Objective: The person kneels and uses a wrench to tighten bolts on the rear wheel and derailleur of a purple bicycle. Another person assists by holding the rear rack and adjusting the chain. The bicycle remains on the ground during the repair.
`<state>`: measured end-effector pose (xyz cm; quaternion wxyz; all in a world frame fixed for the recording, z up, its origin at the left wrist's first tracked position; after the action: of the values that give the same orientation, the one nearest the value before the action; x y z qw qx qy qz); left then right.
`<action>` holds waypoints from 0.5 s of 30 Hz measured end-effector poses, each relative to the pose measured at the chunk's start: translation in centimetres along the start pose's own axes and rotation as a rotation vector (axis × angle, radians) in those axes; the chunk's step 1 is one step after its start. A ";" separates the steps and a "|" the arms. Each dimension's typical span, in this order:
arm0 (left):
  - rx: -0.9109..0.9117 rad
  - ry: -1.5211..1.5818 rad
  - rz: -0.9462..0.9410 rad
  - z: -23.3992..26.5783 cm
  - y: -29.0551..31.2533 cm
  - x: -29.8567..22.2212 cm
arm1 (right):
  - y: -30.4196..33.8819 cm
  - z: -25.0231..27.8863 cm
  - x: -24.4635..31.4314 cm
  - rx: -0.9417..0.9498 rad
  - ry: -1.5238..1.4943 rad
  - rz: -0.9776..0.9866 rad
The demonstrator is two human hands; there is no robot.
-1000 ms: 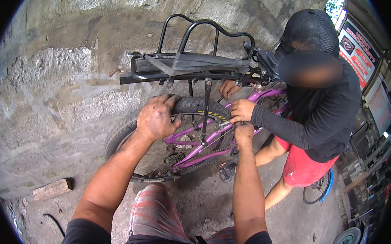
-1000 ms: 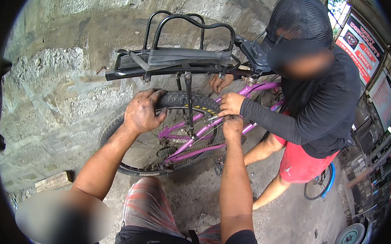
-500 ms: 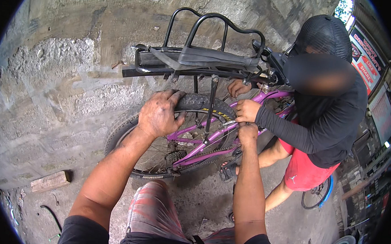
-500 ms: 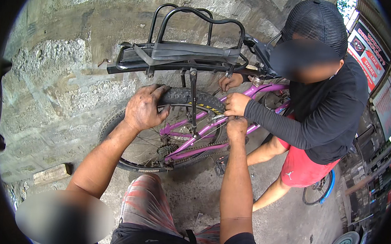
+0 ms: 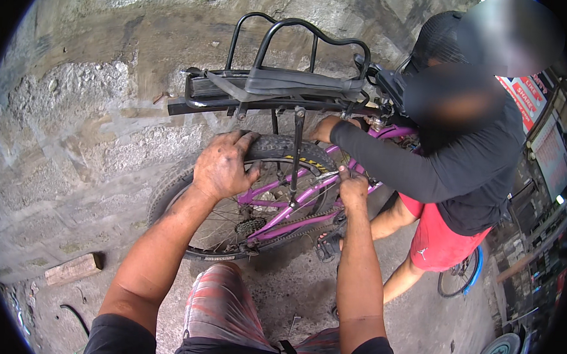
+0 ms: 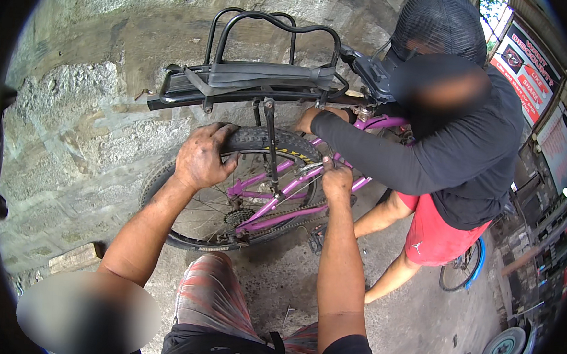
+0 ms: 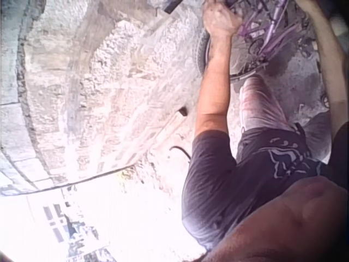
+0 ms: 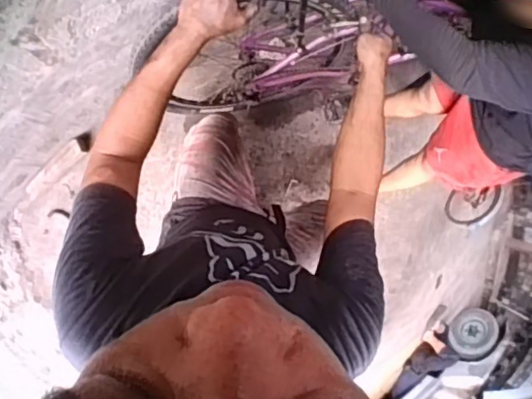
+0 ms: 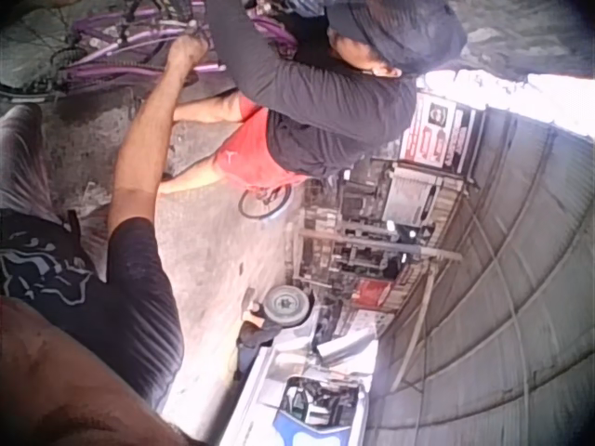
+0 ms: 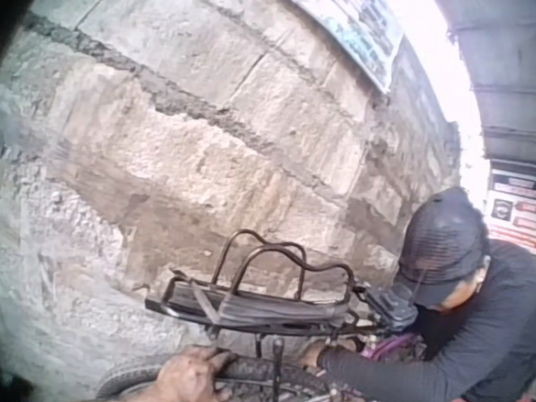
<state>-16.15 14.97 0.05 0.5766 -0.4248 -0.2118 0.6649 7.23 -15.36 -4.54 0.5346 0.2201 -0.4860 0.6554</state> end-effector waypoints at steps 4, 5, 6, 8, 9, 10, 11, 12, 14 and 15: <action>-0.012 0.008 -0.004 0.0 0.0 -0.2 | 0.0 0.3 -0.1 0.001 0.041 -0.032; -0.004 -0.005 -0.001 0.3 0.0 -0.1 | 0.3 0.0 0.4 0.014 0.038 -0.056; 0.006 -0.020 0.003 0.4 0.1 0.2 | 1.4 0.0 2.4 0.044 0.020 -0.097; -0.001 -0.026 -0.003 0.2 0.1 0.1 | 1.2 0.4 2.4 0.023 0.037 -0.072; -0.015 -0.013 -0.015 -0.2 0.0 -0.5 | -0.1 1.0 0.2 -0.029 0.078 -0.007; -0.027 -0.027 -0.017 -0.1 0.1 -0.2 | -0.4 0.5 -0.3 -0.026 0.081 0.014; -0.021 -0.025 -0.010 0.0 0.2 -0.2 | -0.3 0.2 -0.3 -0.025 0.085 0.034; -0.016 -0.023 -0.003 0.2 0.2 -0.2 | -0.4 0.0 -0.3 0.006 0.068 0.010; 0.003 -0.010 0.006 0.4 0.0 -0.2 | -0.4 -0.2 -0.4 0.020 0.065 -0.015; 0.003 -0.014 0.006 0.4 0.0 -0.2 | -0.4 -0.2 -0.4 0.024 0.065 -0.028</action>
<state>-16.45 14.87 0.37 0.5739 -0.4201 -0.2136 0.6697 7.80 -15.42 -4.76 0.5564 0.2120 -0.4574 0.6605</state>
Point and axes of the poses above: each hand's wrist, its own y-axis away from the middle knuckle, its own z-axis out of the back of the hand, x = y × z, the point moved 3 cm from there along -y, towards the middle knuckle, and after that the axes turned 8 degrees about -x, right-handed, at the moved point
